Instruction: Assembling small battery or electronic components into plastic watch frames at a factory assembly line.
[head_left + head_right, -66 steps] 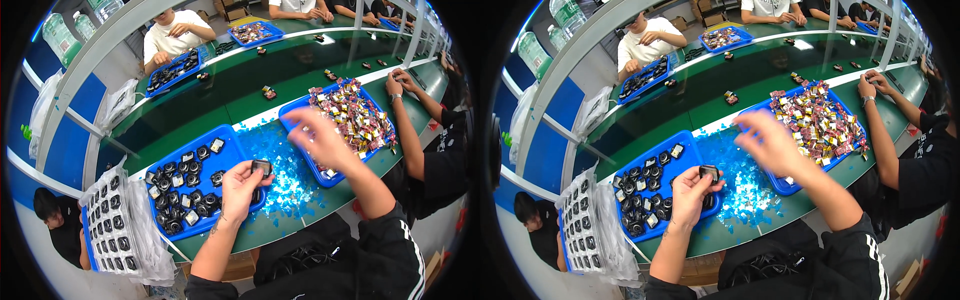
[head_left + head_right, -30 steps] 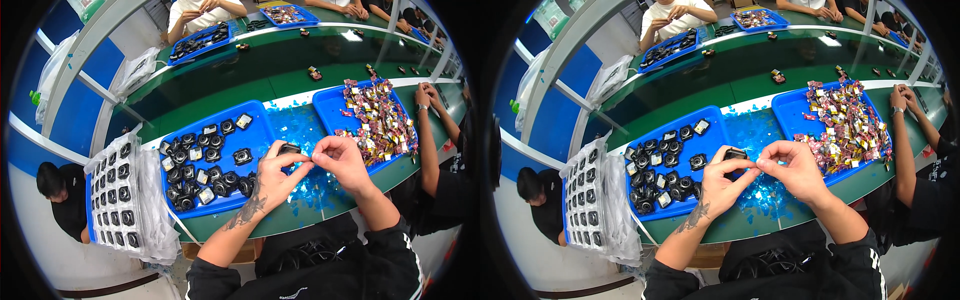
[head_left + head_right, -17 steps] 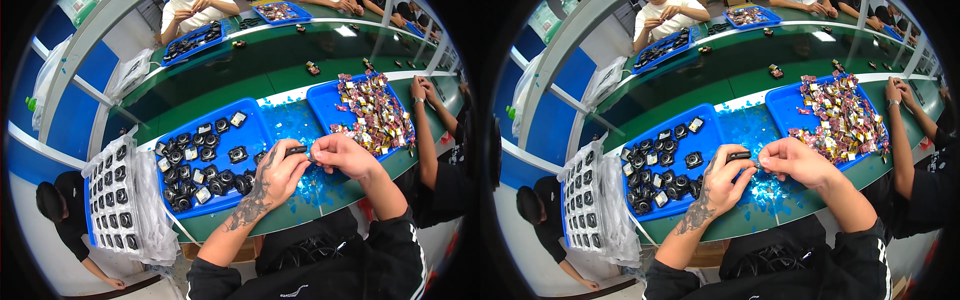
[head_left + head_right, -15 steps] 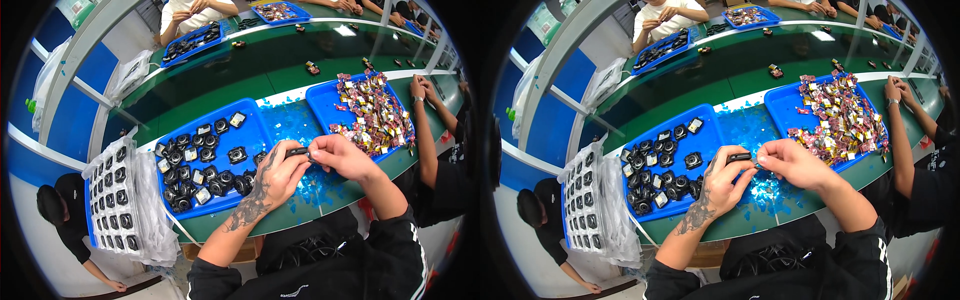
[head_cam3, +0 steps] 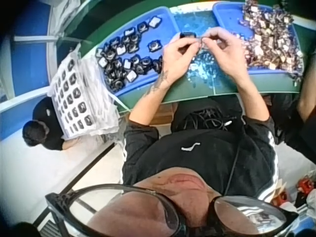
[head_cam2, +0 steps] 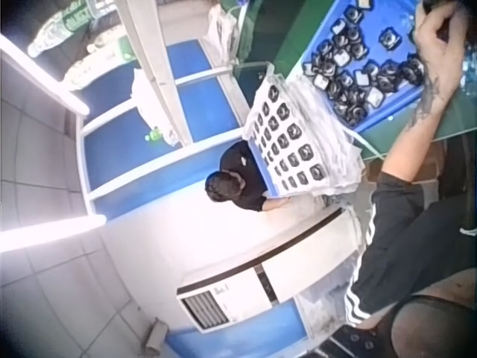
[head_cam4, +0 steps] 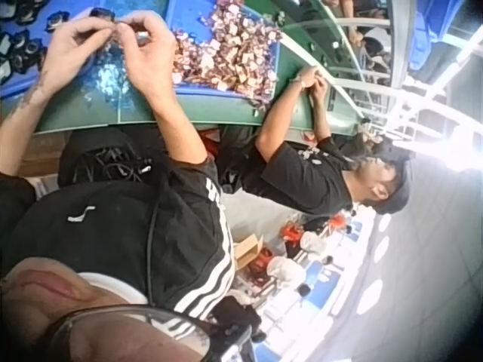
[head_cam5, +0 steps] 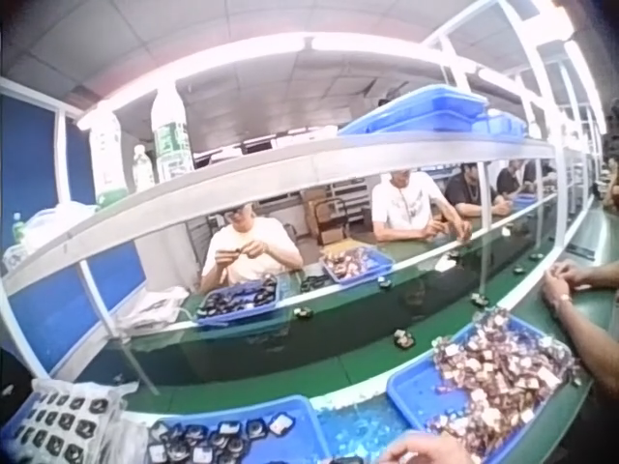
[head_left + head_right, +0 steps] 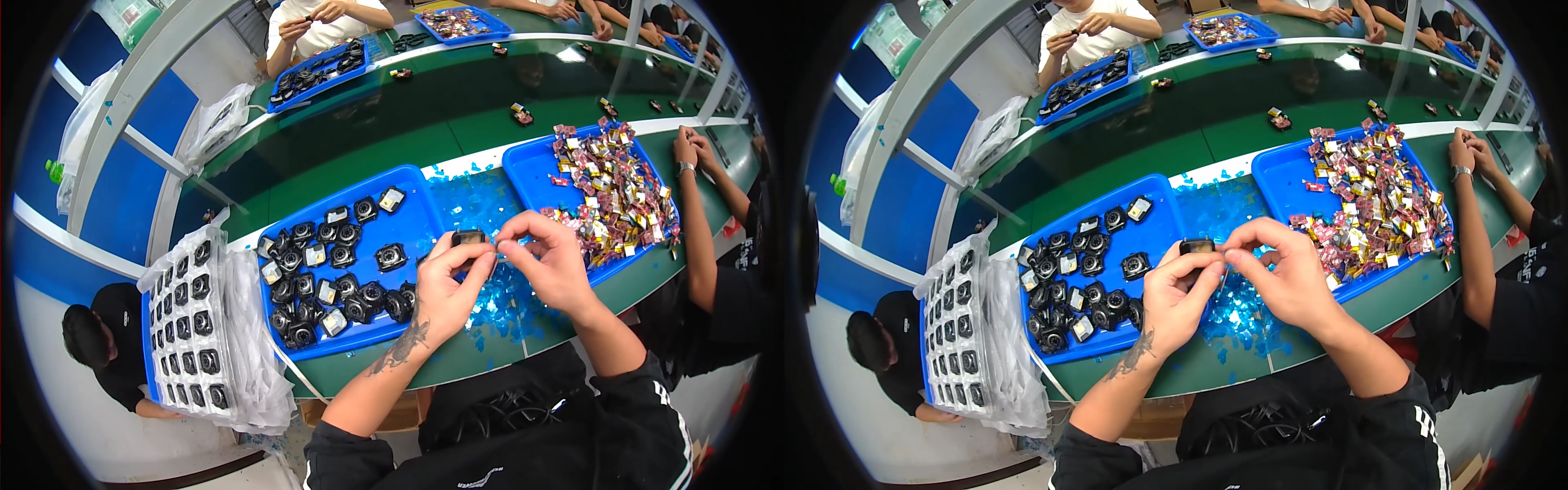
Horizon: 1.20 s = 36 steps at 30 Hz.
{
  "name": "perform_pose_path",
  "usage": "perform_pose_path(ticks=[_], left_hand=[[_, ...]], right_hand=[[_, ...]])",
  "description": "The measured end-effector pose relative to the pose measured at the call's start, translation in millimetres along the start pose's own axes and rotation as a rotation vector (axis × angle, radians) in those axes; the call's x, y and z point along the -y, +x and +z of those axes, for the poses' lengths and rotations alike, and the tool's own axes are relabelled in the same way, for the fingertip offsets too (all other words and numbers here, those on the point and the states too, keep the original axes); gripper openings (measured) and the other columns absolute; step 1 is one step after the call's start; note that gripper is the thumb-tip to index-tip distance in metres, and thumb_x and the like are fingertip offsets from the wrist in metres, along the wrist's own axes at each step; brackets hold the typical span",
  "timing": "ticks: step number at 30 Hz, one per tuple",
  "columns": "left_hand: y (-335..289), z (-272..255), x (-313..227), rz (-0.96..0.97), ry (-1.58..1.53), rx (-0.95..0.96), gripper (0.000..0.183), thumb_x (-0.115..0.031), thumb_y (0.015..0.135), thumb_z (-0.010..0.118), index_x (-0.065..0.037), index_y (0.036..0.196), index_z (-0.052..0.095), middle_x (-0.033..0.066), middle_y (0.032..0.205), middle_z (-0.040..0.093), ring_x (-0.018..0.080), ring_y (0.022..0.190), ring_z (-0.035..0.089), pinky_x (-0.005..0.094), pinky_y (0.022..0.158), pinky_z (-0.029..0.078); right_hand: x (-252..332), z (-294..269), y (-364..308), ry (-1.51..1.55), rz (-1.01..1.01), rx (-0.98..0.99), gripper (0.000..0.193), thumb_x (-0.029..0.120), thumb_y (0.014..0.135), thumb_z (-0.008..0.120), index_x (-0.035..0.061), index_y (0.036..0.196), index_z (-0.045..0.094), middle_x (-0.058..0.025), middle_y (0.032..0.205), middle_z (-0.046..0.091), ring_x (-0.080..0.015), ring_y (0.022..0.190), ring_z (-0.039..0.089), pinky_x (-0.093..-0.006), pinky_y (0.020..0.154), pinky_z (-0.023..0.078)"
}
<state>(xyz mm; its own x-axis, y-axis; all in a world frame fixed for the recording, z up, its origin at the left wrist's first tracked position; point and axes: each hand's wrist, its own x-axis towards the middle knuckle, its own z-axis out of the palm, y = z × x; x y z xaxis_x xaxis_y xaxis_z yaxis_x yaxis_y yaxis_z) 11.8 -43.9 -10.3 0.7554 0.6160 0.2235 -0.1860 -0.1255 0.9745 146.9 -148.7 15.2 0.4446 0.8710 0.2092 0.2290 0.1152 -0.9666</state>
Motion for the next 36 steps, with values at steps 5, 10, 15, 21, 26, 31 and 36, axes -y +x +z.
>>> perform_pose_path(ticks=[5,10,15,21,26,31,36], left_hand=[[5,-4,-3,-0.108,-0.359,0.095,0.053,0.002,0.097,0.044,-0.002,0.147,0.03,0.0164,0.139,0.048,0.0235,0.125,0.05,0.0381,0.105,0.044],[3,1,-7,-0.115,-0.421,0.061,0.056,0.003,0.096,0.043,-0.001,0.148,0.024,0.0177,0.138,0.047,0.0234,0.127,0.048,0.0383,0.107,0.041],[1,1,-8,-0.12,-0.427,0.092,0.052,0.002,0.096,0.044,0.001,0.146,0.028,0.017,0.137,0.048,0.0225,0.126,0.049,0.0363,0.108,0.04],[-1,8,-3,-0.046,-0.416,0.053,0.052,0.004,0.096,0.045,0.003,0.145,0.028,0.0179,0.136,0.049,0.0218,0.126,0.049,0.0346,0.108,0.039],[-2,8,-4,-0.019,-0.384,0.064,0.052,0.006,0.096,0.044,0.003,0.145,0.028,0.0182,0.14,0.046,0.0226,0.128,0.047,0.0348,0.109,0.037],[-3,9,-2,-0.002,-0.369,0.07,0.052,0.006,0.096,0.043,0.003,0.146,0.027,0.0182,0.144,0.042,0.0236,0.132,0.044,0.0353,0.111,0.035],[-5,9,-4,0.038,-0.241,0.105,0.053,0.007,0.096,0.041,0.004,0.146,0.025,0.0183,0.147,0.038,0.0246,0.134,0.042,0.0358,0.112,0.033]], right_hand=[[17,2,1,-0.083,-0.072,-0.146,0.011,0.0,0.085,0.065,-0.0005,0.095,0.068,-0.0076,0.087,0.066,-0.0133,0.077,0.063,-0.0249,0.066,0.049],[22,9,7,-0.331,-0.14,-0.069,0.016,-0.001,0.083,0.066,-0.0013,0.099,0.069,-0.0091,0.081,0.068,-0.0129,0.068,0.062,-0.0269,0.062,0.049],[26,17,8,-0.294,-0.095,-0.156,0.012,0.0,0.081,0.069,-0.002,0.093,0.069,-0.0097,0.081,0.07,-0.012,0.065,0.061,-0.0261,0.061,0.05],[20,22,10,-0.262,-0.124,-0.17,0.009,0.0,0.08,0.07,-0.0027,0.089,0.068,-0.0089,0.077,0.069,-0.0109,0.062,0.06,-0.0257,0.058,0.049],[21,23,10,-0.243,-0.117,-0.182,0.009,0.001,0.08,0.07,-0.003,0.088,0.068,-0.0093,0.077,0.069,-0.0112,0.062,0.06,-0.0254,0.058,0.049],[22,22,11,-0.256,-0.101,-0.157,0.008,0.001,0.08,0.07,-0.0035,0.086,0.068,-0.0097,0.076,0.069,-0.0114,0.063,0.062,-0.0249,0.058,0.049],[23,21,11,-0.232,-0.115,-0.174,0.007,0.001,0.08,0.07,-0.0041,0.083,0.067,-0.0098,0.075,0.068,-0.0116,0.063,0.063,-0.0238,0.059,0.05]])
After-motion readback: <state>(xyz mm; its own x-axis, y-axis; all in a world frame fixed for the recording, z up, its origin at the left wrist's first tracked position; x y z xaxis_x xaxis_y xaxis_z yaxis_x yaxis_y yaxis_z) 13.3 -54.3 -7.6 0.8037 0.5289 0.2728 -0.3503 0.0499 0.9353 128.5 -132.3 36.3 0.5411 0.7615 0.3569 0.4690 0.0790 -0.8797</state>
